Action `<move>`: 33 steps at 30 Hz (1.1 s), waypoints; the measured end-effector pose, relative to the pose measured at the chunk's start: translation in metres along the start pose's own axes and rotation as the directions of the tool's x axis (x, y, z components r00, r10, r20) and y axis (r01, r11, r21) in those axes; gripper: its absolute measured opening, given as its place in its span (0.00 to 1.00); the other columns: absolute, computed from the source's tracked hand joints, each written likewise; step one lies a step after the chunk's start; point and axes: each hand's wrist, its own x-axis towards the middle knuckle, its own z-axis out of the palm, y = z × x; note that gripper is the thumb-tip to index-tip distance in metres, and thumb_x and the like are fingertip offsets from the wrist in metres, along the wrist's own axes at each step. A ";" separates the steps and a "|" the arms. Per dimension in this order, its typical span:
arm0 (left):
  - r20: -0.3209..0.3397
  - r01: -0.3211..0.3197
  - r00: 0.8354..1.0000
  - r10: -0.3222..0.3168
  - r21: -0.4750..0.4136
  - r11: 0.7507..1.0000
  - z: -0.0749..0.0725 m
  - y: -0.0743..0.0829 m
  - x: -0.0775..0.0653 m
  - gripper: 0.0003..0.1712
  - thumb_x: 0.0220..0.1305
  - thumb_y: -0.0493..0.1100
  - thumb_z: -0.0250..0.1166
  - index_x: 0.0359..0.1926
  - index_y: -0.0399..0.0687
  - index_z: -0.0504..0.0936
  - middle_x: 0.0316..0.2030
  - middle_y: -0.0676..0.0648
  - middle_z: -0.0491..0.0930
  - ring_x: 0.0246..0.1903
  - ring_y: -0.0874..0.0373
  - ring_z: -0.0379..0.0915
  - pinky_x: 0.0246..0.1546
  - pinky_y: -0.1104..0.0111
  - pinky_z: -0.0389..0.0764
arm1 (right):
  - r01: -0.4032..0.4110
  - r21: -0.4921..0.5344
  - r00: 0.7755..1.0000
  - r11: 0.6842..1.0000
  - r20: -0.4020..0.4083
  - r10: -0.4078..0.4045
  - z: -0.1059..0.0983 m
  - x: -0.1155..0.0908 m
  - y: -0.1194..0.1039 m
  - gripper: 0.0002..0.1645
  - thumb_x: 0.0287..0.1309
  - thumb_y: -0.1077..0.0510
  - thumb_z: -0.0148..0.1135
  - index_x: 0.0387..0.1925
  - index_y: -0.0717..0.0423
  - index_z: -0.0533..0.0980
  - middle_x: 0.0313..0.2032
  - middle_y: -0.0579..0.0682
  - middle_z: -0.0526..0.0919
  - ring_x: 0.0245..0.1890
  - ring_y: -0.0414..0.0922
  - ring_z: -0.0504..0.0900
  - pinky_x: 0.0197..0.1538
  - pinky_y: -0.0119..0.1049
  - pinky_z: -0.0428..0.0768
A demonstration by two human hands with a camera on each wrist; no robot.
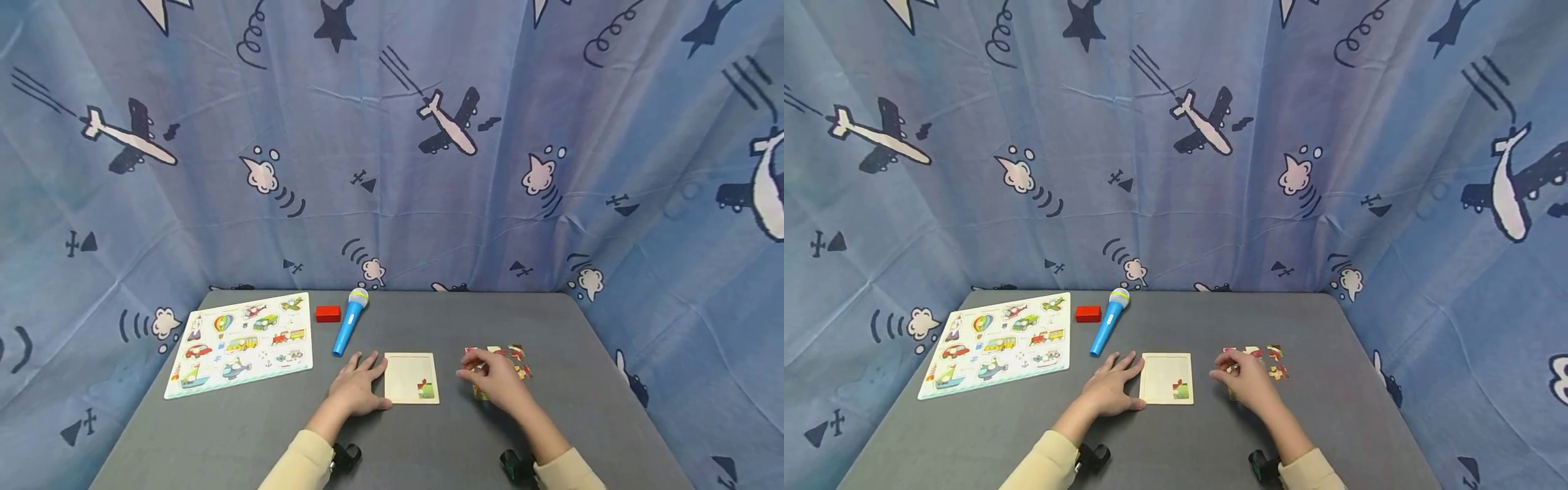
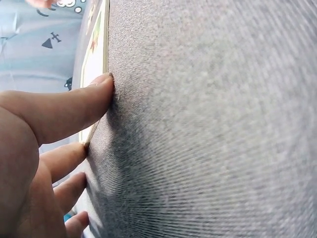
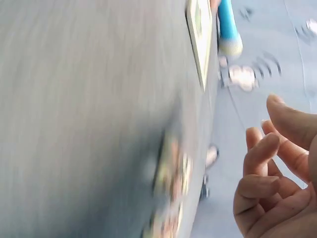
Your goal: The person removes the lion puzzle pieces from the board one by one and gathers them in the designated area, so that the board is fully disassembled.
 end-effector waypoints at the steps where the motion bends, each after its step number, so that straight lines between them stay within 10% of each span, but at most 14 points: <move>1: 0.001 0.002 1.000 -0.002 -0.002 1.000 0.000 0.000 0.000 0.49 0.53 0.60 0.76 0.75 0.57 0.68 0.77 0.48 0.58 0.77 0.38 0.45 0.71 0.38 0.58 | 0.000 -0.003 1.000 1.000 0.018 0.000 0.007 0.002 -0.004 0.11 0.56 0.56 0.75 0.39 0.55 0.84 0.32 0.43 0.85 0.26 0.38 0.76 0.28 0.31 0.75; 12: 0.005 0.003 1.000 -0.003 0.009 1.000 0.001 -0.001 0.001 0.49 0.54 0.60 0.75 0.75 0.58 0.67 0.77 0.49 0.58 0.78 0.39 0.45 0.72 0.40 0.57 | 0.028 0.028 0.993 0.999 0.111 -0.031 0.059 0.011 -0.023 0.11 0.52 0.59 0.77 0.37 0.55 0.84 0.28 0.42 0.83 0.24 0.39 0.73 0.27 0.30 0.71; 25: 0.007 0.002 1.000 -0.002 0.001 1.000 -0.001 0.002 0.002 0.49 0.54 0.60 0.75 0.75 0.57 0.67 0.77 0.49 0.58 0.78 0.38 0.45 0.72 0.40 0.57 | -0.012 -0.088 0.982 0.996 0.185 0.028 0.065 0.014 -0.024 0.18 0.44 0.57 0.82 0.33 0.51 0.79 0.29 0.46 0.74 0.30 0.42 0.69 0.36 0.37 0.67; 33: 0.014 0.015 1.000 -0.015 0.006 1.000 0.000 -0.001 0.002 0.49 0.54 0.61 0.75 0.75 0.59 0.66 0.78 0.49 0.58 0.78 0.39 0.44 0.71 0.39 0.58 | 0.026 0.050 0.978 0.998 0.205 -0.035 0.061 0.016 -0.025 0.13 0.51 0.62 0.77 0.34 0.52 0.78 0.25 0.45 0.79 0.24 0.38 0.72 0.29 0.31 0.71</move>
